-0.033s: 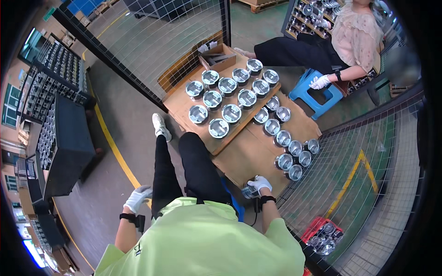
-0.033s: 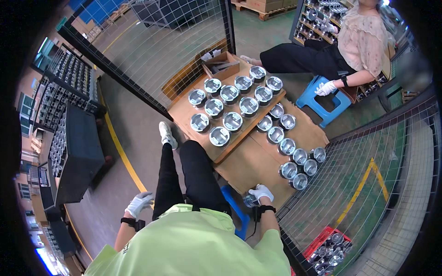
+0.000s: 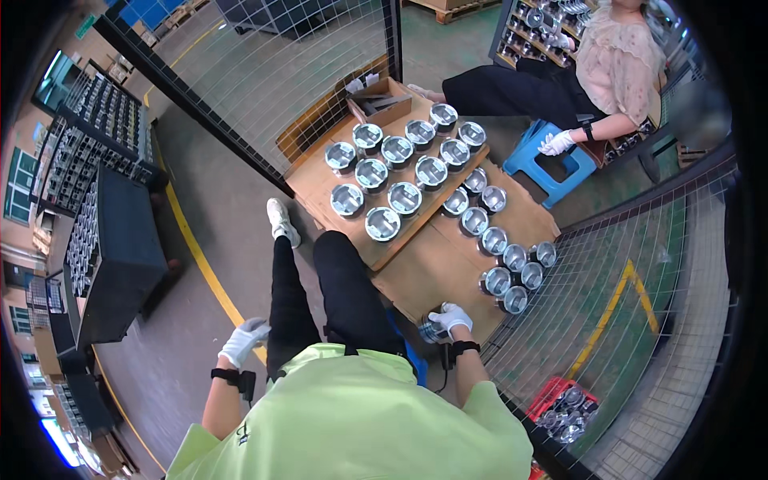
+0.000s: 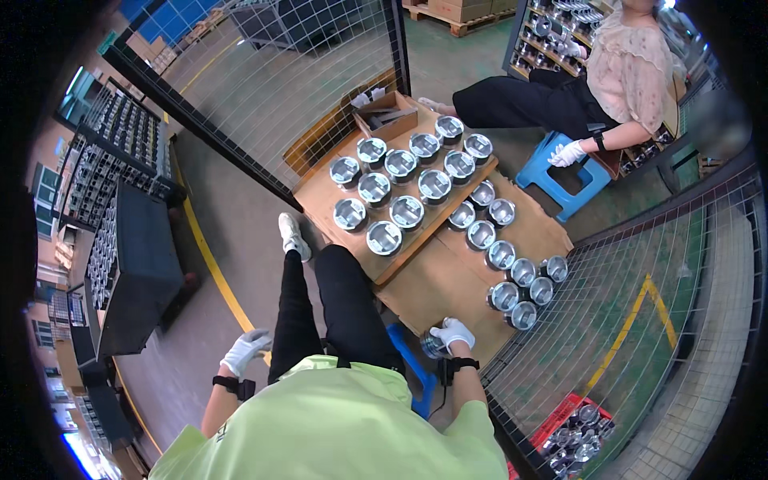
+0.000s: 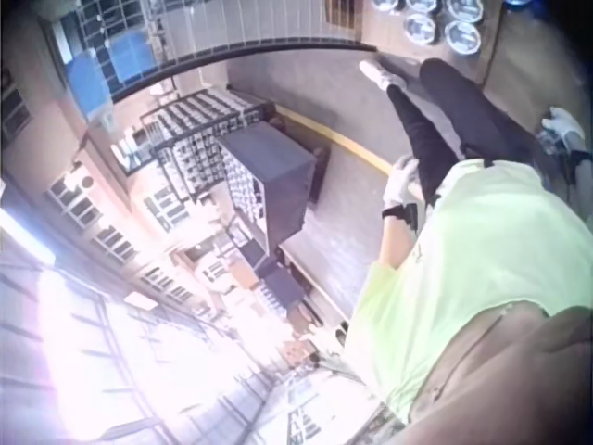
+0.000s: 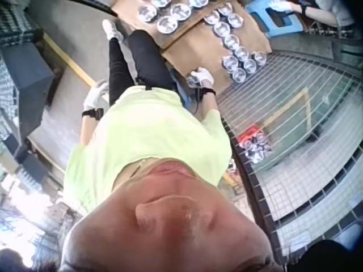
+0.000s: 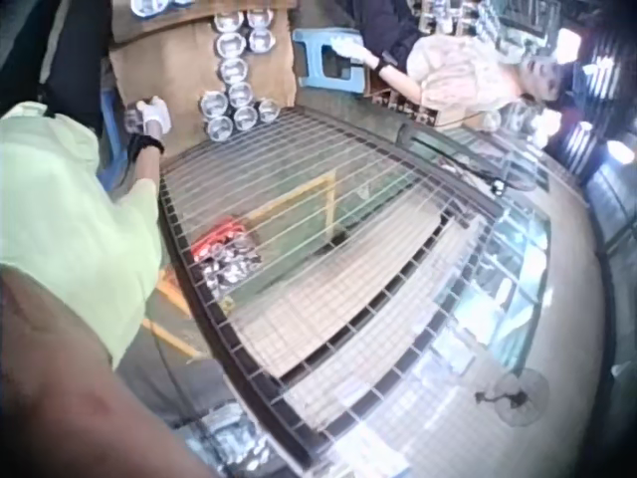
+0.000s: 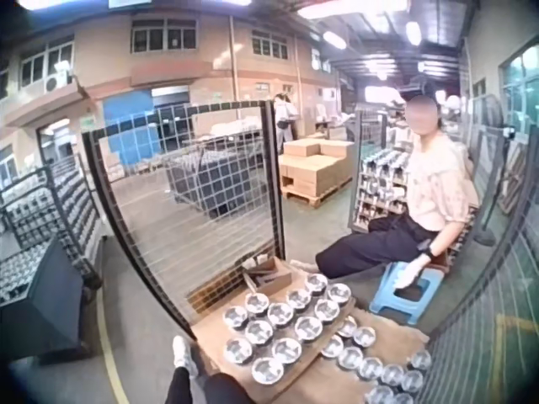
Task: Inspecting large metal pistons and marking them with a tool on a fabrication floor.
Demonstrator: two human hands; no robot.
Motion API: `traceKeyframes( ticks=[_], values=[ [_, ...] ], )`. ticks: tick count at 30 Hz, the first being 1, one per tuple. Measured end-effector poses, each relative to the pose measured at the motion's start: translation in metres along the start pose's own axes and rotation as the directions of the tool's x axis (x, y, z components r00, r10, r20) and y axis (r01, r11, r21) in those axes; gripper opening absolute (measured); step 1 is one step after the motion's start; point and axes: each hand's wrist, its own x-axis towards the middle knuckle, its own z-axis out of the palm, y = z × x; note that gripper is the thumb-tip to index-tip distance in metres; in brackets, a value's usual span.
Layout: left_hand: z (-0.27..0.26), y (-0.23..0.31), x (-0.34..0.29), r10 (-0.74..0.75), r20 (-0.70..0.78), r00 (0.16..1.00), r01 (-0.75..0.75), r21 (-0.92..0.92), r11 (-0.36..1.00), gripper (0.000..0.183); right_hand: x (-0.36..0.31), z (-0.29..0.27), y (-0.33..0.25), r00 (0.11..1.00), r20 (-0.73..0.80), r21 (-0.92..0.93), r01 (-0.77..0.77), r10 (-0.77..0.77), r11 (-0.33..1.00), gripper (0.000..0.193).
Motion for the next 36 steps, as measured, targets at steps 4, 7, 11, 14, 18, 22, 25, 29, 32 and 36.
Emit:
traceKeyframes(
  ticks=[4, 7, 11, 14, 18, 22, 25, 29, 32, 36],
  values=[
    [0.018, 0.08, 0.008, 0.279, 0.197, 0.94, -0.287, 0.009, 0.958, 0.051, -0.058, -0.047, -0.092, 0.866, -0.325, -0.306, 0.285, -0.381, 0.908, 0.026],
    [0.032, 0.131, 0.008, 0.361, 0.382, 0.851, -0.323, -0.163, 0.932, 0.055, -0.094, -0.083, -0.156, 0.688, -0.433, -0.402, 0.431, -0.583, 0.808, 0.022],
    [0.04, 0.166, 0.009, 0.444, 0.577, 0.685, -0.239, -0.398, 0.886, 0.077, -0.165, -0.117, -0.219, 0.25, -0.489, -0.481, 0.722, -0.836, 0.497, 0.017],
    [0.045, 0.172, 0.001, 0.734, 0.586, 0.343, 0.051, -0.792, 0.609, 0.08, -0.218, -0.117, -0.264, -0.164, -0.474, -0.563, 0.812, -0.865, 0.155, 0.027],
    [0.03, 0.156, -0.023, 0.882, 0.073, 0.466, -0.237, -0.95, 0.205, 0.102, -0.25, -0.104, -0.297, -0.19, -0.386, -0.507, 0.861, -0.903, 0.036, 0.037],
    [0.003, 0.123, -0.023, 0.793, 0.065, 0.606, -0.045, -0.992, 0.116, 0.115, -0.239, -0.074, -0.294, 0.425, -0.424, 0.475, 0.856, -0.8, 0.203, 0.031],
    [-0.029, 0.126, -0.05, 0.807, 0.017, 0.59, -0.368, -0.884, 0.288, 0.112, -0.231, -0.072, -0.314, 0.559, -0.027, 0.894, 0.385, -0.829, 0.23, 0.039],
    [-0.043, 0.136, -0.078, 0.936, -0.08, 0.342, -0.892, 0.285, 0.35, 0.101, -0.207, -0.034, -0.358, 0.569, 0.336, 0.897, -0.436, -0.75, 0.071, 0.045],
    [-0.027, 0.135, -0.089, 0.951, -0.152, 0.268, -0.847, 0.433, 0.308, 0.095, -0.201, -0.02, -0.37, 0.66, 0.399, 0.889, -0.449, -0.637, 0.091, 0.051],
    [-0.02, 0.133, -0.077, 0.94, -0.243, 0.238, -0.829, 0.453, 0.327, 0.083, -0.184, -0.005, -0.356, 0.708, 0.312, 0.948, -0.276, -0.634, 0.158, 0.055]
  ],
)
